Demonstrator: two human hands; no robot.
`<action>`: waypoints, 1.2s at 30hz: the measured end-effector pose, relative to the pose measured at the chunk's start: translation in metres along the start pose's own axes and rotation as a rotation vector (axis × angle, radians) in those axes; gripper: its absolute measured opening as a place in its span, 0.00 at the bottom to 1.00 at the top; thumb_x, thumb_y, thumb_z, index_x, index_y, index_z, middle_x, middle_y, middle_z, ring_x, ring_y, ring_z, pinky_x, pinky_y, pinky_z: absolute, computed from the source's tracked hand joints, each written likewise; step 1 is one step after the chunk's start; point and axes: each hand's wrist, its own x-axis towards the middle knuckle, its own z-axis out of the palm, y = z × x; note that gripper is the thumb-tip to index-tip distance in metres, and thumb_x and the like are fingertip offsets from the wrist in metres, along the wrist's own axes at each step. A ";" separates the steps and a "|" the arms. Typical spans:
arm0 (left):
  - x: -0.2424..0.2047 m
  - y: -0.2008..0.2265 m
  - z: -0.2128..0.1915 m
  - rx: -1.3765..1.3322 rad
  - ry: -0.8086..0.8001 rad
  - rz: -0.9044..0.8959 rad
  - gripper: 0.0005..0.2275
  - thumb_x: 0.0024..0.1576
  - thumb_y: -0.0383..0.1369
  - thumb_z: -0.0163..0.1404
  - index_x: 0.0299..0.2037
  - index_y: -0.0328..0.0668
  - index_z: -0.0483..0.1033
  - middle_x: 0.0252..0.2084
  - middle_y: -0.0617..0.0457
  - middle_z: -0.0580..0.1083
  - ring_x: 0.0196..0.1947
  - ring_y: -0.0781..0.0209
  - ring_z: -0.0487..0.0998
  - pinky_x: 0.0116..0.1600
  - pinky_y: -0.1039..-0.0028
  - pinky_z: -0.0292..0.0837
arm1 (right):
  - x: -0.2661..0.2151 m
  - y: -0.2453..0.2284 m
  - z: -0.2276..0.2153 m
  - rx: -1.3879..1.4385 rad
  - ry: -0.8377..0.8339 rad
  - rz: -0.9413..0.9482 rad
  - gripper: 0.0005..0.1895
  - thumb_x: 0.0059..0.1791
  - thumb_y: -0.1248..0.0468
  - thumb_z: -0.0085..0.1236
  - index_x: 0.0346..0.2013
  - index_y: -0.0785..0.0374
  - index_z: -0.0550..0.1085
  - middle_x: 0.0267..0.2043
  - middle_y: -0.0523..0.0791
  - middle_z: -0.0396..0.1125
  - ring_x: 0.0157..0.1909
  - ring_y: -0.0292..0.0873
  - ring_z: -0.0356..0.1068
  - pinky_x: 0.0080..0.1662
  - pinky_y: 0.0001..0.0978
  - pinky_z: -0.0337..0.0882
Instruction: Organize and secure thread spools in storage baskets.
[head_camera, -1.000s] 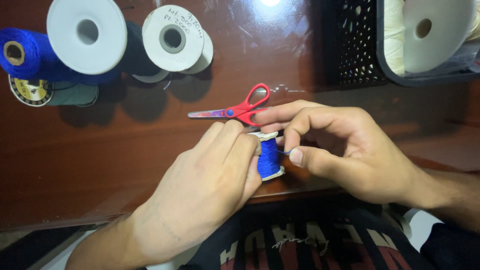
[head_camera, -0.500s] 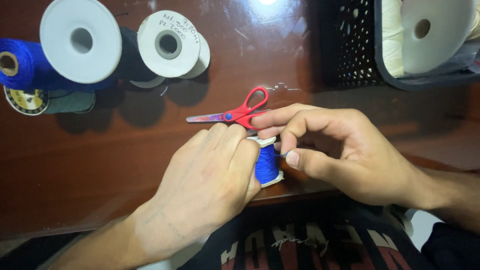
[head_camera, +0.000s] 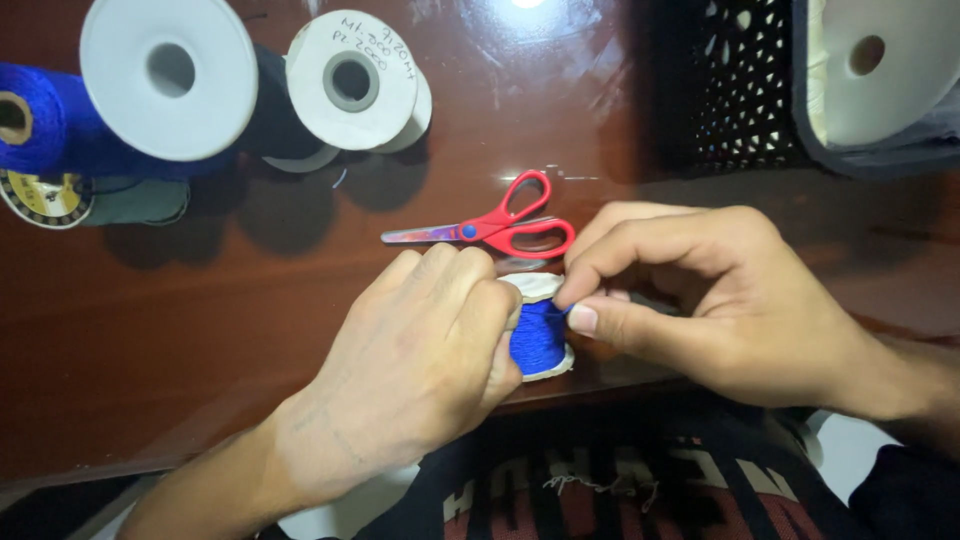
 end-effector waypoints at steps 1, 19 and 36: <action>-0.001 -0.001 0.001 -0.002 0.009 0.003 0.11 0.49 0.28 0.58 0.38 0.36 0.69 0.34 0.46 0.66 0.35 0.48 0.69 0.40 0.60 0.64 | 0.001 -0.002 0.001 -0.015 0.004 0.032 0.06 0.51 0.71 0.62 0.41 0.69 0.81 0.45 0.47 0.74 0.42 0.35 0.75 0.41 0.26 0.78; -0.021 -0.009 0.002 -0.044 0.113 0.056 0.13 0.49 0.28 0.58 0.40 0.36 0.68 0.38 0.46 0.67 0.38 0.48 0.70 0.42 0.61 0.64 | 0.020 -0.015 0.032 -0.066 0.118 -0.072 0.07 0.52 0.73 0.57 0.45 0.71 0.76 0.40 0.47 0.75 0.37 0.35 0.77 0.37 0.26 0.82; -0.021 -0.010 0.004 -0.053 0.128 0.065 0.13 0.50 0.28 0.58 0.41 0.37 0.69 0.38 0.47 0.67 0.38 0.50 0.70 0.43 0.61 0.64 | 0.024 -0.013 0.035 -0.291 0.252 -0.164 0.16 0.51 0.73 0.62 0.52 0.68 0.70 0.44 0.44 0.73 0.46 0.33 0.76 0.43 0.22 0.80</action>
